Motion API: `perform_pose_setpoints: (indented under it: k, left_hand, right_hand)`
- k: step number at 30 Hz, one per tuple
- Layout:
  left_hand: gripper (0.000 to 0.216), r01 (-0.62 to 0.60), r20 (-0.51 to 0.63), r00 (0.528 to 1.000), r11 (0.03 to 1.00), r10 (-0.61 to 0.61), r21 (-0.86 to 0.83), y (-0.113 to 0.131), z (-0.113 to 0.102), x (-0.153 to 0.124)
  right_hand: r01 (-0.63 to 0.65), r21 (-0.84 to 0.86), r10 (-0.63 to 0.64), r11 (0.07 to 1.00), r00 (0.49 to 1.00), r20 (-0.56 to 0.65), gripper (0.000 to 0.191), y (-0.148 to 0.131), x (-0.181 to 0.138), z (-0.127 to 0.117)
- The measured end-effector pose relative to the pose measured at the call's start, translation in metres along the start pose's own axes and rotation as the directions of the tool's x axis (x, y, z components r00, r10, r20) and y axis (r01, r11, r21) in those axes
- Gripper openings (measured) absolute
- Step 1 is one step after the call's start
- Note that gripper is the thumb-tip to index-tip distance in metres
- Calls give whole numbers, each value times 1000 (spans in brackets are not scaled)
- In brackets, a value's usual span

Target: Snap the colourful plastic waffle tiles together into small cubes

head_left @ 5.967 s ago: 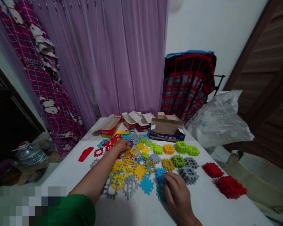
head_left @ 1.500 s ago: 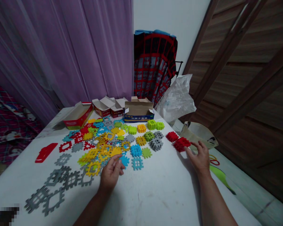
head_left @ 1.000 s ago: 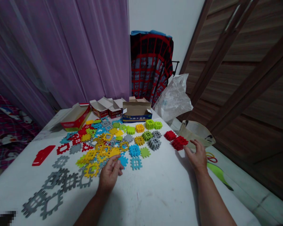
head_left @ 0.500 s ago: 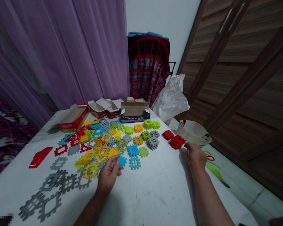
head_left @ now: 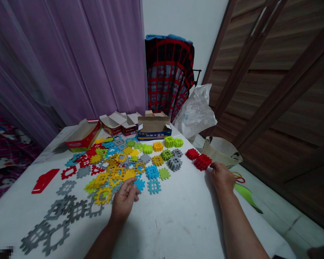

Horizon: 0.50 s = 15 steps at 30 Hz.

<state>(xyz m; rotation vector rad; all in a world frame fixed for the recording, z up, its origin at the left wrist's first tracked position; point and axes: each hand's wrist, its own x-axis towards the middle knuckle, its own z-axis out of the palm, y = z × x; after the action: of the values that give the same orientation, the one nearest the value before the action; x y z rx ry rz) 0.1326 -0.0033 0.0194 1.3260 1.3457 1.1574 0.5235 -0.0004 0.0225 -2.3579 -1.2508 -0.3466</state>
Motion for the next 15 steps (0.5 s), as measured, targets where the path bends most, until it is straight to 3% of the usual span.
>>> perform_pose_setpoints:
  k: [3, 6, 8, 10, 12, 15]
  left_hand:
    - [48, -5, -28, 1000, 1000, 5, -9, -1, 1, 0]
    - [48, -26, -61, 998, 999, 24, -32, -1, 4, -1]
    - [48, -37, -58, 998, 998, 34, -47, -3, 6, -3]
    - [48, -47, -48, 998, 998, 45, -42, -5, 7, -3]
    - [46, -70, -56, 996, 997, 69, -17, -8, 8, -2]
    - [40, -117, -64, 991, 992, 120, 46, -12, 9, -1]
  right_hand:
    - [-11, 58, 16, 998, 997, -79, 32, 3, -3, 1]
    - [111, 134, -70, 985, 958, -278, 28, 7, -6, 7]
    - [310, 161, -224, 937, 887, -405, 24, 4, -8, 13]
    - [533, 171, -399, 829, 778, -486, 21, -6, -10, 17]
    - [646, 188, -471, 740, 696, -541, 20, -25, -15, 17]
    - [750, 221, -538, 623, 616, -575, 17, -65, -33, 13]
